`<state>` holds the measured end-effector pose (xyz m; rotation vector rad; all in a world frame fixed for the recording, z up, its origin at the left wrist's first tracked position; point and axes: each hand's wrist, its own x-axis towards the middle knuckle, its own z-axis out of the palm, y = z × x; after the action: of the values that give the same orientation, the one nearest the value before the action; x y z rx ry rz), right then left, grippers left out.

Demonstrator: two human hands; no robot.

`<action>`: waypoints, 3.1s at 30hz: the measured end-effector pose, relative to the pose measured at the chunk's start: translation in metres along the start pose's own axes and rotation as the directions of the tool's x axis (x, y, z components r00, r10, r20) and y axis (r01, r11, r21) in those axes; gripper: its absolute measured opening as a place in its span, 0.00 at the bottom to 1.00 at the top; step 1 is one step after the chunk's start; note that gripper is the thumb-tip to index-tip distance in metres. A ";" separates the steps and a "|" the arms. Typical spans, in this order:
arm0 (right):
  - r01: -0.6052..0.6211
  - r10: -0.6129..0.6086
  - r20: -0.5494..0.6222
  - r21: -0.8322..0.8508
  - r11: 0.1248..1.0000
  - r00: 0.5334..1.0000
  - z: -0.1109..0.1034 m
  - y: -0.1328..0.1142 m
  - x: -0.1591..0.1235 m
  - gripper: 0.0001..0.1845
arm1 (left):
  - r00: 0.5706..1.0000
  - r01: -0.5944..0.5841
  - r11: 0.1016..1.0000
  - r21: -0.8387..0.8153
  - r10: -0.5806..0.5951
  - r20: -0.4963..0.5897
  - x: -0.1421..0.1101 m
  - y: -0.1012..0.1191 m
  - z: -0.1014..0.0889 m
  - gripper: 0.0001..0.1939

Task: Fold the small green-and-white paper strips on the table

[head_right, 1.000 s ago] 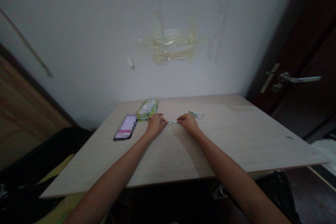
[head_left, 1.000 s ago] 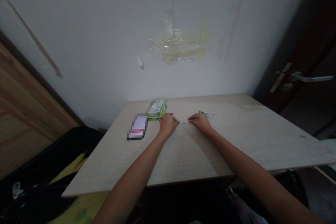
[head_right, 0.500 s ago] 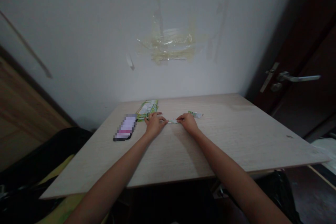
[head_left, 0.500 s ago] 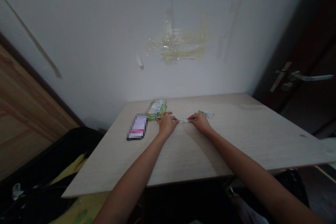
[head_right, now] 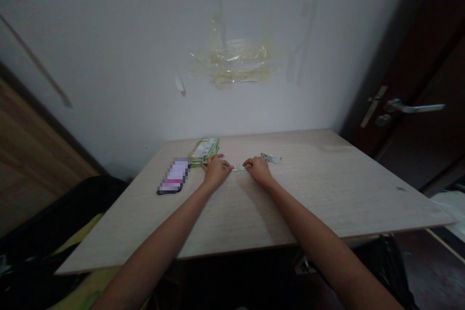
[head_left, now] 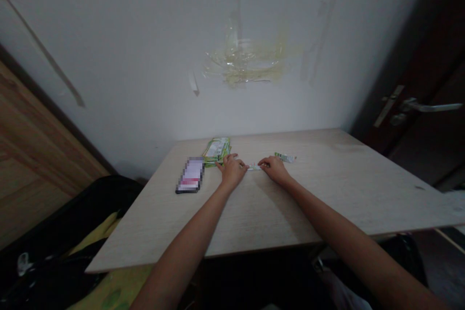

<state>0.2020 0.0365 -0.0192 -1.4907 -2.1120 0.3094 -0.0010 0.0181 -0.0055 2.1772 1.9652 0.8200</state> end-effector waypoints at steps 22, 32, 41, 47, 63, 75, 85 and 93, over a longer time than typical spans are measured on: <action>0.035 -0.037 -0.048 -0.034 0.999 0.998 0.000 -0.006 -0.009 0.10 | 0.980 -0.191 0.981 0.031 0.189 0.056 -0.002 -0.002 -0.005 0.09; 0.058 -0.061 -0.051 -0.049 0.997 0.997 0.002 -0.002 -0.008 0.10 | 0.960 -0.236 0.968 -0.081 0.245 0.135 0.000 -0.006 0.001 0.10; 0.044 -0.047 -0.070 -0.032 0.998 0.996 0.002 -0.002 -0.008 0.11 | 0.945 -0.281 0.957 -0.068 0.289 0.155 -0.007 -0.004 -0.002 0.12; 0.034 -0.035 -0.082 -0.025 0.999 0.996 0.006 0.003 -0.006 0.12 | 0.940 -0.292 0.955 -0.045 0.295 0.169 -0.010 -0.001 -0.003 0.12; -0.015 0.012 -0.113 -0.025 1.000 0.993 0.006 0.001 -0.008 0.15 | 0.926 -0.345 0.939 -0.002 0.340 0.164 -0.010 0.002 -0.004 0.11; -0.037 0.028 -0.106 -0.079 0.996 0.994 0.005 -0.003 -0.007 0.16 | 0.933 -0.314 0.949 -0.013 0.311 0.183 -0.010 0.002 -0.002 0.14; -0.081 0.075 -0.115 -0.052 0.995 0.991 0.005 -0.005 -0.007 0.17 | 0.928 -0.341 0.940 -0.008 0.338 0.156 -0.010 0.001 -0.001 0.12; -0.118 0.109 -0.148 -0.053 0.992 0.983 0.005 -0.005 -0.009 0.18 | 0.928 -0.343 0.939 -0.003 0.339 0.155 -0.010 0.002 -0.003 0.11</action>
<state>0.1971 0.0267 -0.0234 -1.6223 -1.9434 0.1726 -0.0006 0.0072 -0.0053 2.5542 1.5559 0.6417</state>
